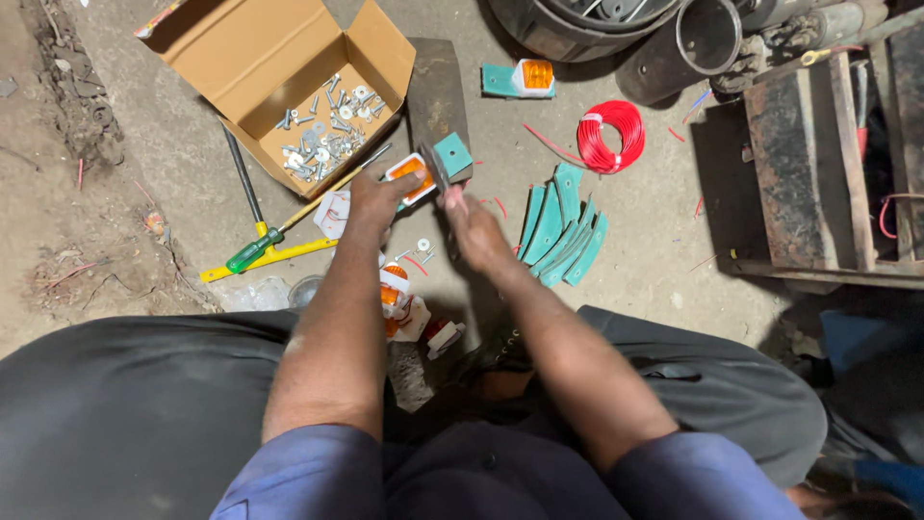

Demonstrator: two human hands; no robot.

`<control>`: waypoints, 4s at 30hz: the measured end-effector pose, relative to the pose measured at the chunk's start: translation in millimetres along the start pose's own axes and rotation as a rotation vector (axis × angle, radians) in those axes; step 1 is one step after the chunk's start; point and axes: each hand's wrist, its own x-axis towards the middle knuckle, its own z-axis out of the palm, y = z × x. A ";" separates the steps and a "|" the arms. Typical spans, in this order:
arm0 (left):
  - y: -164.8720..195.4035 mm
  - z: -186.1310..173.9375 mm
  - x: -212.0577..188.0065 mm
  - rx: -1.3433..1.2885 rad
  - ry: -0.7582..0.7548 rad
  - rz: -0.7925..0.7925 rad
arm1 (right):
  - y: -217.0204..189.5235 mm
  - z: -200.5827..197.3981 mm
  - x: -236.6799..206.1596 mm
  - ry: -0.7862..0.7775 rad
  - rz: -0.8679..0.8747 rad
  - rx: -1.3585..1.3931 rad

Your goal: The person sits on the floor and assembles small electrical indicator lights onto teal metal brackets. They use pliers to strip red wires and a screwdriver to tighten screws, securing the components together. The person handles multiple units sequentially, placing finished assemblies on the floor.

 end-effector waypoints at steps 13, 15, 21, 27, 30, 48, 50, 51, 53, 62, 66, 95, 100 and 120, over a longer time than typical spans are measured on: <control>-22.4 -7.8 1.8 -0.059 -0.025 -0.020 | 47.6 7.2 9.9 0.072 -0.315 -0.298; -25.8 -8.7 -0.8 -0.041 -0.029 -0.011 | 42.0 2.0 11.4 0.114 -0.120 -0.281; -27.3 -12.9 -5.1 -0.020 -0.022 0.012 | 18.5 6.9 -3.7 0.287 -0.143 -0.115; -34.4 -23.4 -9.4 -0.047 -0.067 0.028 | 23.4 6.2 -14.1 0.107 0.021 -0.298; -39.9 -28.0 -14.9 -0.061 -0.069 0.042 | 40.0 16.0 -54.1 0.126 0.163 -0.359; -84.0 29.2 -140.6 -0.257 -0.290 0.260 | 20.2 21.1 -138.7 0.140 0.170 0.729; -93.4 41.3 -160.4 -0.177 -0.331 0.305 | 17.6 9.9 -153.7 0.162 0.161 0.957; -95.2 48.9 -168.5 -0.190 -0.373 0.284 | 14.6 5.0 -157.5 0.159 0.118 1.060; -93.1 55.3 -178.2 0.039 -0.336 0.452 | 12.3 -5.8 -165.2 0.190 0.032 1.103; 31.6 -88.4 -110.6 0.462 0.375 0.278 | 21.6 -22.4 -143.9 0.184 0.193 1.203; 31.4 -168.1 -114.3 0.697 0.796 0.030 | -10.3 -28.6 -126.5 0.312 0.031 1.009; -17.2 -31.9 -145.1 1.820 0.009 -0.135 | 56.9 -101.4 -80.4 0.413 -0.071 0.384; 70.8 9.9 -243.5 2.051 -0.067 -0.105 | 46.8 -177.5 -98.1 0.474 -0.195 0.205; 110.9 131.8 -476.8 1.101 0.110 0.678 | -38.7 -256.4 -128.9 0.643 -0.404 0.427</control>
